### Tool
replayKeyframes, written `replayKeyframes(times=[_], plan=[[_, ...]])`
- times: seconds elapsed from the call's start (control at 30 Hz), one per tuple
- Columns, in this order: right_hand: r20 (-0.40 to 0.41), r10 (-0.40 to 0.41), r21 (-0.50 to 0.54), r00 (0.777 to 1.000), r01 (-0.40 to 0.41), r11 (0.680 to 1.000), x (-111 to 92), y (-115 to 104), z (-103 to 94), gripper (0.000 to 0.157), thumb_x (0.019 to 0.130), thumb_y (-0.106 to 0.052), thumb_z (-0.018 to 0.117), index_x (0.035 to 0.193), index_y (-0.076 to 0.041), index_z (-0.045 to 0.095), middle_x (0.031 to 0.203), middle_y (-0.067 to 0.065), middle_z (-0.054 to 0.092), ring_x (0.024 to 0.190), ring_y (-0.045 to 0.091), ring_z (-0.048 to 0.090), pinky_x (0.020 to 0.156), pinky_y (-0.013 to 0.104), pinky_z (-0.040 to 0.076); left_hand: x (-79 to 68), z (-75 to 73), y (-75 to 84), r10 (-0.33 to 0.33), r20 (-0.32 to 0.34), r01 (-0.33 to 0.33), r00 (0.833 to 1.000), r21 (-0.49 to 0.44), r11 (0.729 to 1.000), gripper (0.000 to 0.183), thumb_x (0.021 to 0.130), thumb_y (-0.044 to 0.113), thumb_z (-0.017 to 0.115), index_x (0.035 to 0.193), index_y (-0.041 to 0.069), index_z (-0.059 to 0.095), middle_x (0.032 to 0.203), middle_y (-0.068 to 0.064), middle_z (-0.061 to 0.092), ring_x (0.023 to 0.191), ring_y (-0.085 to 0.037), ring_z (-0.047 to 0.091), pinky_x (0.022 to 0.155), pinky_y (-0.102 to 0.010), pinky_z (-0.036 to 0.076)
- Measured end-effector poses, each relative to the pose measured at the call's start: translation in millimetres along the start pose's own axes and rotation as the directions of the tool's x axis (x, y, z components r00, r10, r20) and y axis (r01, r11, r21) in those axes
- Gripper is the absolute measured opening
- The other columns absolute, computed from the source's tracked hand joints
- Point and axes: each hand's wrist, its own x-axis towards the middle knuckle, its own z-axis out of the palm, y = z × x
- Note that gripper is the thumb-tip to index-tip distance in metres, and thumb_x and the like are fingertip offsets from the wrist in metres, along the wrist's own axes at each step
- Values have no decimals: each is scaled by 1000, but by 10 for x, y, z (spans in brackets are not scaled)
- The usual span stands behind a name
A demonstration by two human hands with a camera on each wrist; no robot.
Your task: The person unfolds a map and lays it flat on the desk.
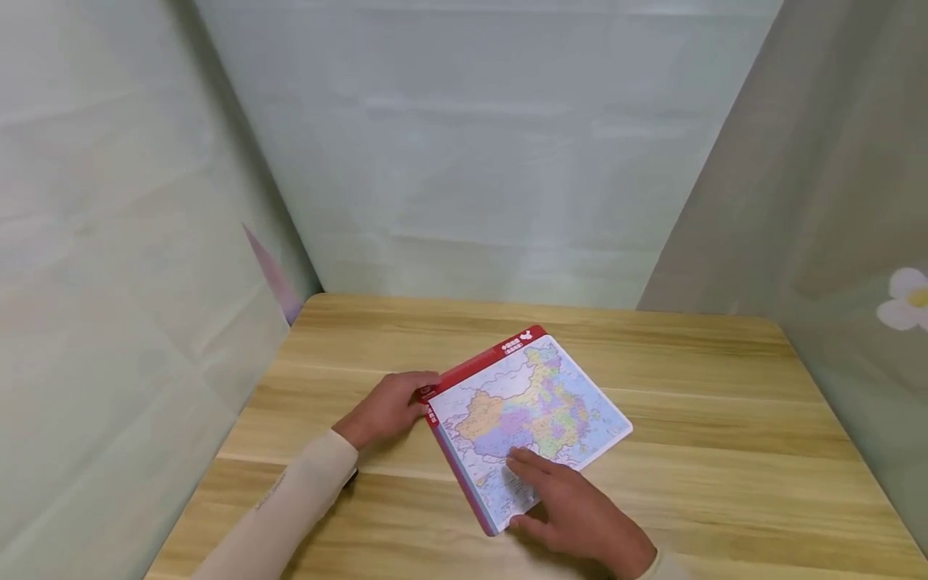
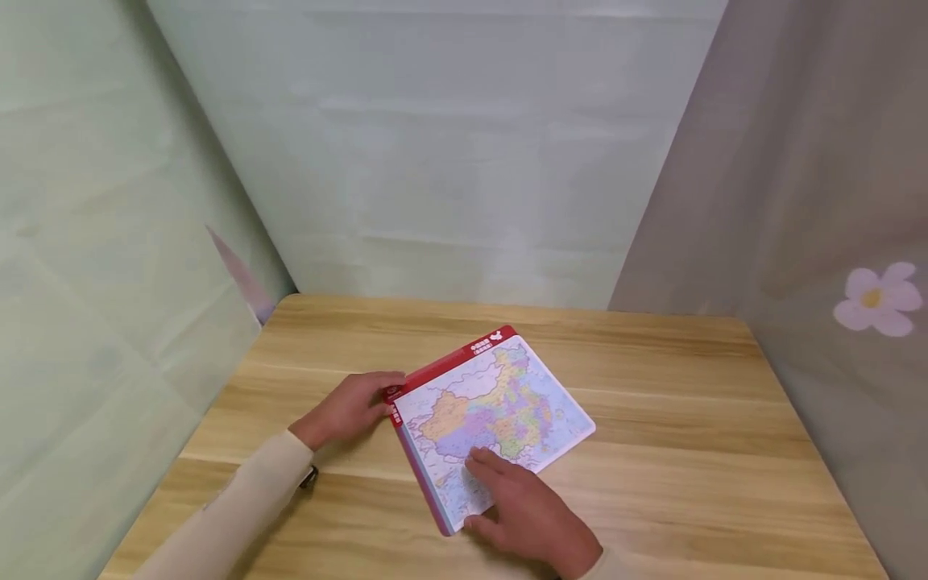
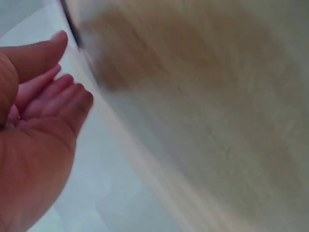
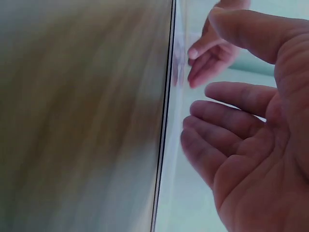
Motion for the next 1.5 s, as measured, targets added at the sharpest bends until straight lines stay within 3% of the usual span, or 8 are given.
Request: replayKeyframes(times=[0.27, 0.57, 0.77, 1.0, 1.17, 1.5], plan=[[44, -81, 31, 996, 79, 996, 92, -89, 58, 74, 93, -45, 79, 155, -12, 55, 163, 1, 52, 147, 22, 54, 116, 43, 51, 119, -62, -155, 77, 121, -68, 990, -76, 995, 57, 94, 10, 79, 148, 15, 63, 152, -3, 63, 141, -26, 60, 114, -46, 53], [63, -143, 37, 988, 141, 989, 180, -44, 77, 63, 90, -39, 84, 145, -17, 65, 148, -1, 66, 134, 16, 64, 110, 40, 56, 210, -137, -152, 172, 199, -152, 965, -112, 982, 53, 95, 13, 79, 147, 17, 65, 148, -3, 66, 136, -25, 64, 110, -45, 56], [22, -129, -14, 991, 130, 991, 187, -65, 93, 60, 87, -39, 87, 140, -18, 70, 142, -4, 70, 129, 14, 68, 104, 39, 59, 244, -159, -145, 147, 227, -126, 963, -102, 987, 53, 96, 13, 78, 147, 18, 65, 148, -3, 66, 137, -27, 63, 112, -48, 55], [42, -122, -28, 992, 123, 992, 203, -63, 127, 56, 88, -42, 86, 137, -20, 73, 140, -6, 71, 126, 14, 69, 101, 39, 60, 228, -146, -139, 105, 249, -79, 963, -112, 991, 53, 96, 11, 77, 147, 18, 65, 148, -2, 66, 138, -26, 62, 113, -48, 53], [16, -111, -42, 994, 111, 993, 221, -122, 168, 51, 89, -41, 85, 135, -20, 74, 139, -5, 71, 123, 14, 71, 99, 37, 61, 290, -157, -239, 145, 283, -112, 948, -130, 985, 53, 95, 12, 78, 147, 16, 65, 148, -2, 66, 137, -25, 62, 114, -48, 53], [3, 5, -47, 1000, -5, 999, 197, -196, 191, 55, 88, -34, 87, 138, -17, 72, 142, -3, 70, 130, 17, 68, 105, 39, 58, 343, -173, -383, 226, 311, -194, 923, -129, 972, 58, 95, 14, 78, 150, 19, 62, 153, -2, 62, 142, -28, 58, 114, -50, 52]])
